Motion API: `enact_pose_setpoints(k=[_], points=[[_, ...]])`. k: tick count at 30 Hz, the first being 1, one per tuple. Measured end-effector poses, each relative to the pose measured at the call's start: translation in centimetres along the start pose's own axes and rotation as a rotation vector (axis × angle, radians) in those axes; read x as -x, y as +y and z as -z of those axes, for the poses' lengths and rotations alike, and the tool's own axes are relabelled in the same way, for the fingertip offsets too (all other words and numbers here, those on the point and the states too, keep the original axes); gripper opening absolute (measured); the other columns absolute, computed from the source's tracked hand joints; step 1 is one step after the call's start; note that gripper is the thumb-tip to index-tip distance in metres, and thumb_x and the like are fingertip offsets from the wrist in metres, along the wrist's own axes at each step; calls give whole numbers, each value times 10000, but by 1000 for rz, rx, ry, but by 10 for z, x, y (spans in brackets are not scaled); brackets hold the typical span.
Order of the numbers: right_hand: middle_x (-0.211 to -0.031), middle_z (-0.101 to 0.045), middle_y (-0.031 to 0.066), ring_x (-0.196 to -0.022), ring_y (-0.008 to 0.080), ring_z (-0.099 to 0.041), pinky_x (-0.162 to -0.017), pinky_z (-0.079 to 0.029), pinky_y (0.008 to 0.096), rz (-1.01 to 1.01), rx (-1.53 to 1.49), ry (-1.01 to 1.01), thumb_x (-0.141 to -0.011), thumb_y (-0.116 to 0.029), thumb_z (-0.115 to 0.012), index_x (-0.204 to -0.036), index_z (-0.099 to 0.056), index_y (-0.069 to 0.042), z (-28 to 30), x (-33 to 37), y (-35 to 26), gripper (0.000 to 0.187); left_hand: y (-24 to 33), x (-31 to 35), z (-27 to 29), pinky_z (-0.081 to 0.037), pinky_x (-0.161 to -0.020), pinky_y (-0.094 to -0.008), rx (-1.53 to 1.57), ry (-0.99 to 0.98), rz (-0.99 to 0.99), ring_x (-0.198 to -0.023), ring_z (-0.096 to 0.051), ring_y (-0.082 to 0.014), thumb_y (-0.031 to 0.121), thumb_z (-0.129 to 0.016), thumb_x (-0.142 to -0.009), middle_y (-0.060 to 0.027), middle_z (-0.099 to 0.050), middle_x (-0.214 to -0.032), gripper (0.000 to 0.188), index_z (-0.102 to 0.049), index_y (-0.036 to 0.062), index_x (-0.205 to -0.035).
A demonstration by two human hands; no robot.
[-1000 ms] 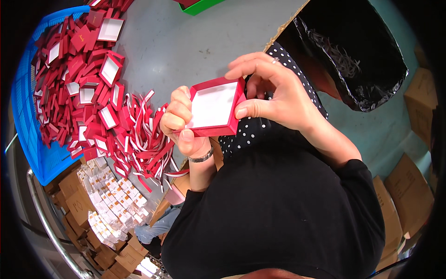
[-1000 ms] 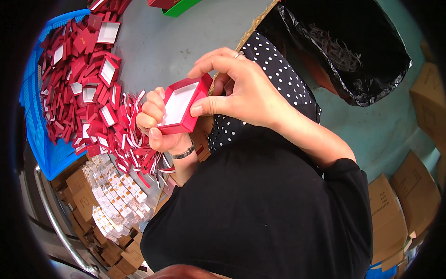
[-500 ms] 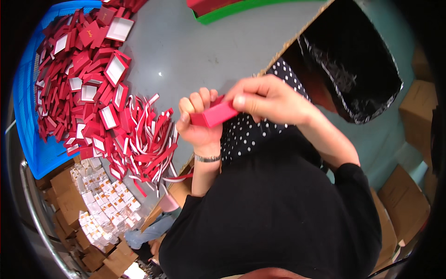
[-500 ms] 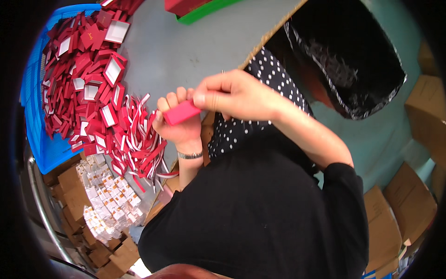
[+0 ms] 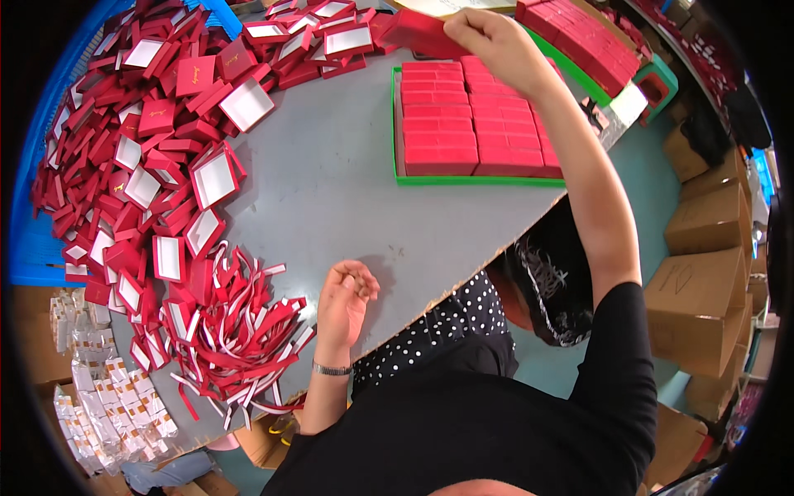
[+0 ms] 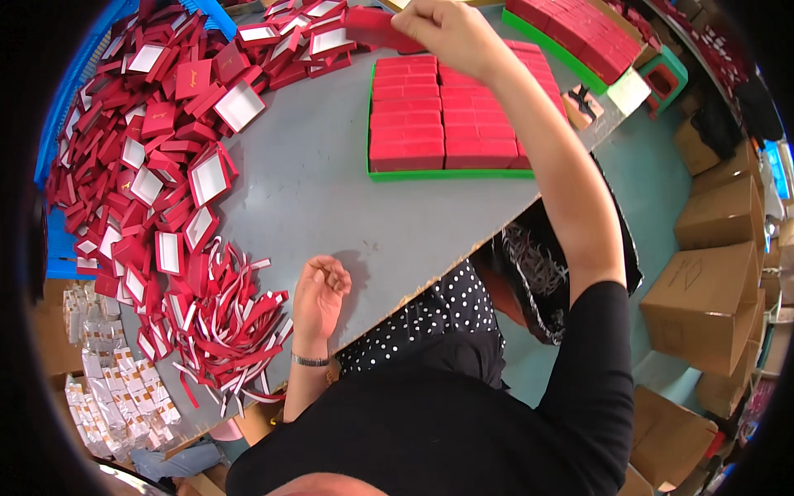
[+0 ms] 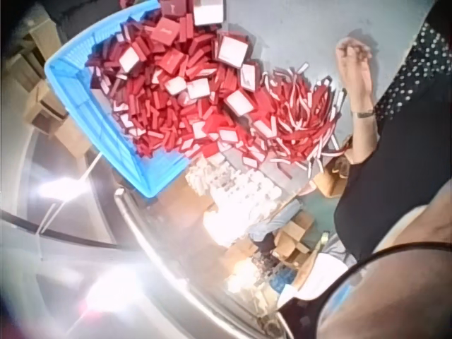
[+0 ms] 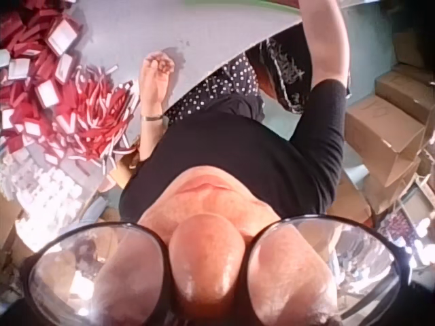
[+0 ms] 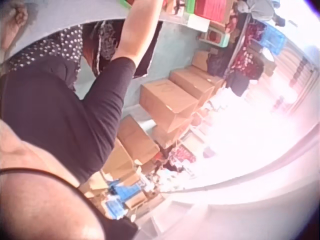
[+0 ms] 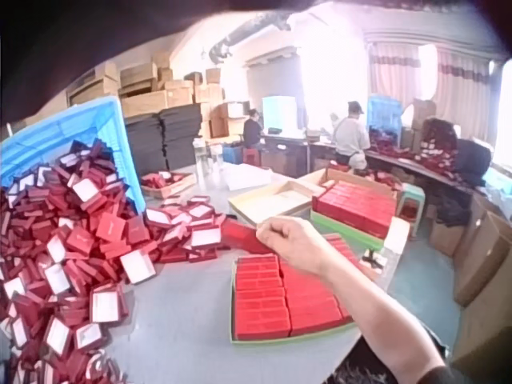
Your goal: Tying ribbons onto red gift boxes and stacking them into a tray.
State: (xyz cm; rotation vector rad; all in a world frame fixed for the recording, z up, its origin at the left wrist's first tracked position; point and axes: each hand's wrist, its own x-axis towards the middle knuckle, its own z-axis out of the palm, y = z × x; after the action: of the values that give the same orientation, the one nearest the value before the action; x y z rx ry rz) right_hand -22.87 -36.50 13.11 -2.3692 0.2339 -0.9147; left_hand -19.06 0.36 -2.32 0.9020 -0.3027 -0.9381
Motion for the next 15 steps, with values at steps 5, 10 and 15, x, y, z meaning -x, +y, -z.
enact_pose_setpoints(k=[5, 10, 15], points=[[-628, -475, -36, -549, 76, -361, -477, -298, 251, -519, -6, -355, -893, -329, -572, -869, -638, -79, -23, -73, 90, 260, 5, -5, 4, -439, -720, -303, 98, -2, 83, -822, -540, -190, 152, -459, -931, -93, -542, -938, 184, -475, 21, -1059], [-618, -383, -63, -513, 76, -261, -448, -228, 242, -753, 38, -824, -934, -300, -482, -873, -588, -170, -33, -102, 89, 178, 10, -7, 9, -447, -727, -310, 212, 13, 141, -826, -540, -200, 150, -466, -925, -100, -537, -918, 162, -489, 23, -1024], [-651, -372, -44, -506, 87, -259, -450, -237, 222, -687, 233, -1160, -951, -277, -435, -878, -553, -198, -33, -104, 104, 160, 11, -9, 8, -448, -720, -318, 281, 4, 181, -834, -540, -206, 158, -472, -925, -100, -538, -910, 169, -496, 22, -1022]])
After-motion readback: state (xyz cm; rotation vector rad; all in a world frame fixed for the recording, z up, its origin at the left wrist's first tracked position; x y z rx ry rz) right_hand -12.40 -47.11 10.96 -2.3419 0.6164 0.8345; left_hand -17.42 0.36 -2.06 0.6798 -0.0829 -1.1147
